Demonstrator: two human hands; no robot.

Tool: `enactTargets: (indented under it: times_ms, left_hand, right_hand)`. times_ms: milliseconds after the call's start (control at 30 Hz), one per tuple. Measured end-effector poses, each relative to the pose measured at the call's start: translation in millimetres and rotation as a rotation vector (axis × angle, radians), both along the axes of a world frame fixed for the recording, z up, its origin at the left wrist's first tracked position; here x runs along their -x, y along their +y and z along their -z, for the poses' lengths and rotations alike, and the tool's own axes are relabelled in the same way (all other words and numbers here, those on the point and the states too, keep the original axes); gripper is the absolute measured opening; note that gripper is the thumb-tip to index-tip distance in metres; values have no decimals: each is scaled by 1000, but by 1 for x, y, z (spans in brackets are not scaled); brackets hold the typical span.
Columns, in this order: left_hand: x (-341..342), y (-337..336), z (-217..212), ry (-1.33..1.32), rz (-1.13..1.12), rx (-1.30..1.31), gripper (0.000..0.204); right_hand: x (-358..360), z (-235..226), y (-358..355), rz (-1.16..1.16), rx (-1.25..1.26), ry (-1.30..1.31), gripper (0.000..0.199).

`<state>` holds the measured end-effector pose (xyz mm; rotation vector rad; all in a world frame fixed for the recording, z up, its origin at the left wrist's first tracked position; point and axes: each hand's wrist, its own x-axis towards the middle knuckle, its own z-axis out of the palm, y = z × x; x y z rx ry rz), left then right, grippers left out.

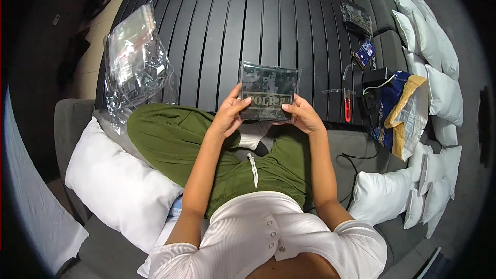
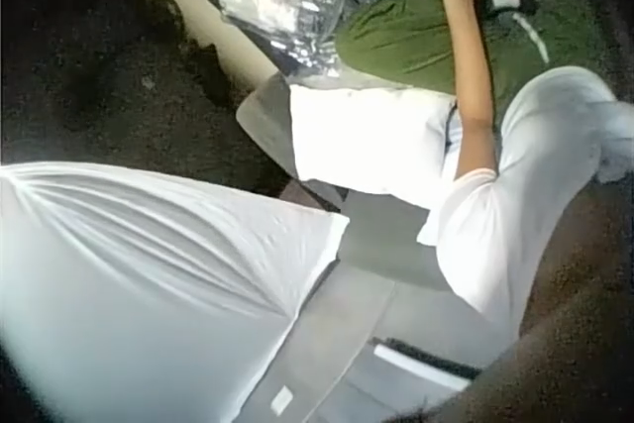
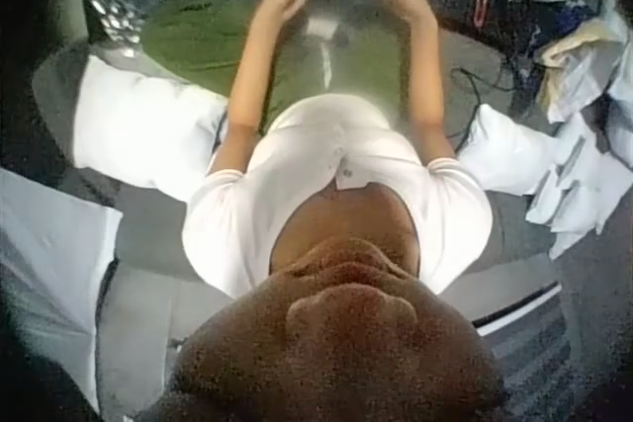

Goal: Fold a camouflage-patterned neck gaiter and place it into a plastic zip-lock bag.

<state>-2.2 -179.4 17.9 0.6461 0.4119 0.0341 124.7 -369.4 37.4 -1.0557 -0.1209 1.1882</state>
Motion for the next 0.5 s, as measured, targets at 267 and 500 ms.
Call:
enactTargets:
  times_ms: [267,500]
  left_hand:
    - [-26,-13,2,-127,-83,186,54]
    - [-63,-36,-1,-200,-161,439,37]
  right_hand:
    - [-3,2,0,122,-22,-49,46]
    - [-12,5,-10,382,-139,-122,44]
